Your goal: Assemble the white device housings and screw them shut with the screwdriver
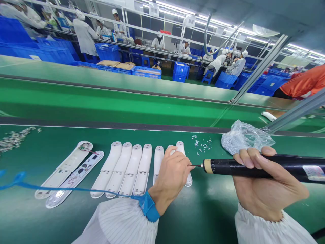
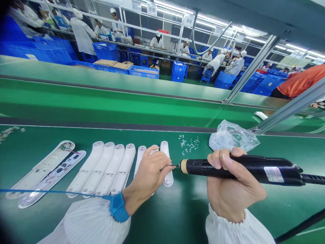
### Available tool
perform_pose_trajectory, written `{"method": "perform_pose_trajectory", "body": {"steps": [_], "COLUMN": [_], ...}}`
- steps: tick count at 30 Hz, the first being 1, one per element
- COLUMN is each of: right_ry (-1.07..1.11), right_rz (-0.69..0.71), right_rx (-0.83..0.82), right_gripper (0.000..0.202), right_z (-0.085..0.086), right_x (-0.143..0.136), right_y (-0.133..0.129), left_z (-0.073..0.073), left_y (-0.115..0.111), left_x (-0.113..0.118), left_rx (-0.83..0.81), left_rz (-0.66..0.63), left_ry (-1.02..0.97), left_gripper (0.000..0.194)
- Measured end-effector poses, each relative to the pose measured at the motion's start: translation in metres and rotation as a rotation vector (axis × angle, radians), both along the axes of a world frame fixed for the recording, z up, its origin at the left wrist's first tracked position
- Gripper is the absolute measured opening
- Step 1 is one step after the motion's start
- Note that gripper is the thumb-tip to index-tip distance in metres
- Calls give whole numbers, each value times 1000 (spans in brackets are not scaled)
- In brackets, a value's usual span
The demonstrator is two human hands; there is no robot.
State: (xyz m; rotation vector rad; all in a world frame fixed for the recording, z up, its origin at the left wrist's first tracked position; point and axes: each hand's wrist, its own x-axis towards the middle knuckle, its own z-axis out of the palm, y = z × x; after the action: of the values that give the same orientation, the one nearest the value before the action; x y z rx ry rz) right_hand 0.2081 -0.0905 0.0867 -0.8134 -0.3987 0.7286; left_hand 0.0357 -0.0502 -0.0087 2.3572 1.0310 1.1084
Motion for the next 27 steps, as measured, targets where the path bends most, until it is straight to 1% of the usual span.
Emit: {"method": "perform_pose_trajectory", "body": {"steps": [6,8,10,11,13,14,15,18,21,24,27], "right_ry": [-4,-3,-9,-17,-47,-70,-96,-178,-281,-401,-488], "right_rz": [0,-8,-19,-27,-43,-46,-44,-4,52,145,224], "right_rx": [-6,-4,-5,-6,-11,-13,-19,-55,-78,-64,-29], "right_gripper": [14,14,13,13,13,13,14,17,19,19,18], "right_z": [0,1,2,3,7,9,11,15,14,9,4], "right_x": [-5,-6,-6,-6,-6,-6,-7,-12,-19,-25,-27], "right_y": [-2,-2,-3,-3,-5,-7,-10,-22,-35,-45,-49], "left_z": [-1,1,6,9,14,16,17,14,7,4,4], "left_y": [1,1,2,2,6,8,11,19,22,21,19], "left_x": [1,1,-1,-3,-9,-12,-15,-20,-20,-17,-17], "left_rx": [60,52,11,-24,-114,-154,-184,-183,-134,-115,-109], "left_rz": [26,22,5,-4,-12,-2,20,81,68,69,74], "left_ry": [-8,0,28,51,109,137,162,249,328,334,316], "left_gripper": [17,17,10,15,45,56,60,55,49,45,44]}}
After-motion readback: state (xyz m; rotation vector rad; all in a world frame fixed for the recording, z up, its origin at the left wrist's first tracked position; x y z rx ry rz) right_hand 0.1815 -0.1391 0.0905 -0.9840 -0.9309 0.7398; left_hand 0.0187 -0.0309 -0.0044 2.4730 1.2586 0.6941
